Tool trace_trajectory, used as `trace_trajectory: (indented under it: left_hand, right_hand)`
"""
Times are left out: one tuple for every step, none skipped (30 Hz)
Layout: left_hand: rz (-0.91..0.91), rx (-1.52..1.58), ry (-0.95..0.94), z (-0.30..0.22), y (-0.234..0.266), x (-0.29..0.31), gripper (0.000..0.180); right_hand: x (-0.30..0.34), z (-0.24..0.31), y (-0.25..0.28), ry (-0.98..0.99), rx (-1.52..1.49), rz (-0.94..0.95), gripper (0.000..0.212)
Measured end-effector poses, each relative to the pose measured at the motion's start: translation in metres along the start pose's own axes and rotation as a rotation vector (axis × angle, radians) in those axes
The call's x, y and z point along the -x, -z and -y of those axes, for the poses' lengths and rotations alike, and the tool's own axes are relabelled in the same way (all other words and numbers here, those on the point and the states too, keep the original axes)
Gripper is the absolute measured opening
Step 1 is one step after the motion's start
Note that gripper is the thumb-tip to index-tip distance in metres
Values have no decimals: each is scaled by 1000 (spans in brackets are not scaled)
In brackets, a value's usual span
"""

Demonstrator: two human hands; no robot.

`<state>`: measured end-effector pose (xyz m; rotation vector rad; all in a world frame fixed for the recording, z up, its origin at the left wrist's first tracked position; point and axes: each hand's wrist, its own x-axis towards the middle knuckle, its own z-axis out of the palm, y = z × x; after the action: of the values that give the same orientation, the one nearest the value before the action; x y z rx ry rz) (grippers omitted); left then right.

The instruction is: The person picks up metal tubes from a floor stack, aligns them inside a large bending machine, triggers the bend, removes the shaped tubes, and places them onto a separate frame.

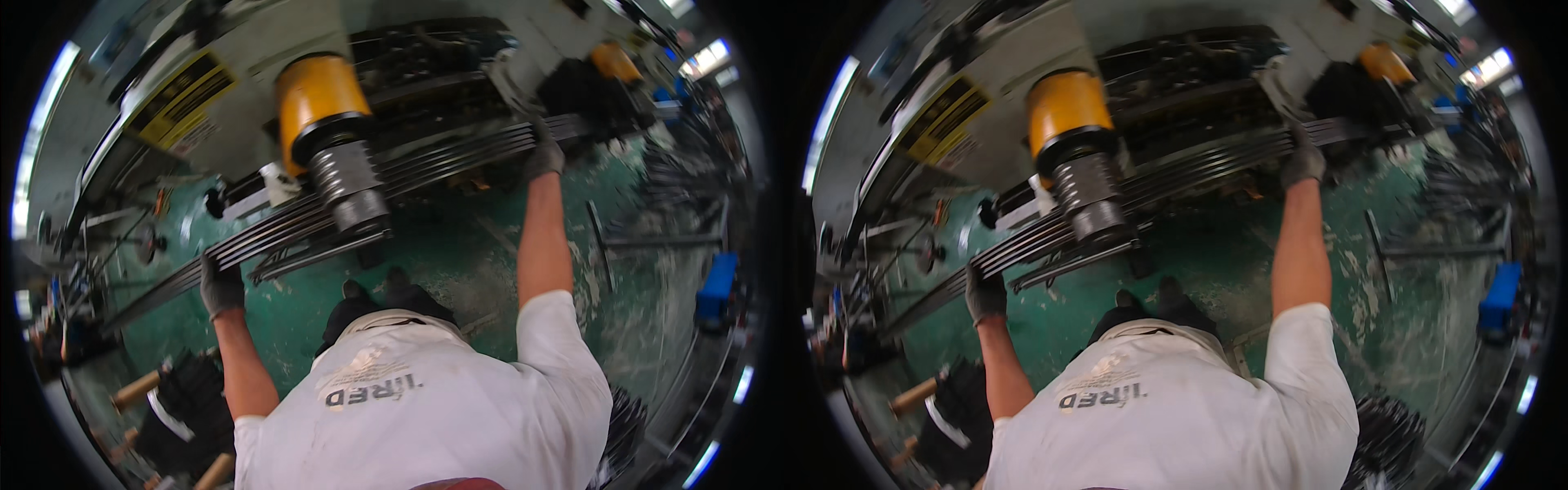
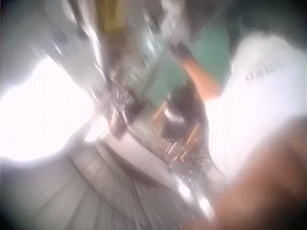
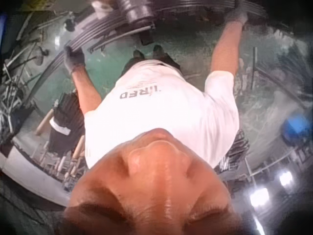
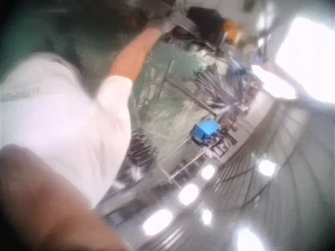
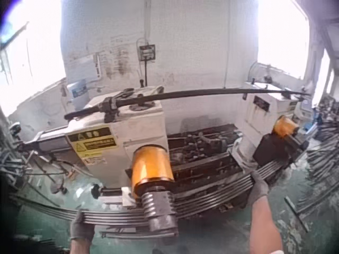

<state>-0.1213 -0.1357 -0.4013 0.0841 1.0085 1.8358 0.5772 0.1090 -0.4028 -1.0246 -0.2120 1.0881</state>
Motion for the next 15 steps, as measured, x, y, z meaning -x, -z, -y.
trace_trajectory:
  left_hand:
    - [112, -78, 57, 4, 1, 8, 39]
    - [307, -72, 189, 2, 12, 15, 49]
    - [329, -76, 190, 10, 4, 21, 52]
    - [335, -77, 177, 23, -7, 37, 56]
    - [298, -95, 176, 37, -17, 51, 58]
    - [255, -111, 172, 46, -20, 62, 61]
    - [308, -78, 239, 58, 26, 45, 61]
    - [220, -178, 383, 61, 5, 71, 62]
    - [325, -220, 443, 70, 32, 74, 57]
    - [434, -263, 483, 77, 55, 80, 52]
    - [239, -473, 475, 87, 22, 112, 38]
    - [456, -356, 633, 97, 51, 107, 35]
    - [437, -281, 711, 112, 59, 115, 30]
    - [206, -420, 682, 133, 30, 143, 26]
    - [213, -441, 728, 152, 43, 146, 24]
  right_hand:
    - [8, -2, -6, 35, -19, -17, 34]
    - [22, 3, -20, 5, -2, -56, 32]
    - [26, 7, -22, 37, -17, -95, 29]
    - [28, 8, -24, 52, -28, -119, 27]
    - [33, 10, -25, 46, -35, -115, 23]
    - [37, 14, -24, 35, -37, -106, 19]
    - [37, 17, -22, 50, 0, -148, 19]
    - [40, 20, -25, 92, 0, -121, 18]
    - [47, 20, -25, 91, -15, -110, 27]
    - [54, 23, -32, 90, -38, -89, 36]
    - [39, 21, -14, 91, -21, -130, 38]
    - [24, 12, -11, 68, -5, -145, 41]
    - [29, 11, -18, 139, 8, -109, 42]
    - [41, 11, -19, 221, 24, -84, 44]
    - [50, 13, -21, 165, 223, -95, 48]
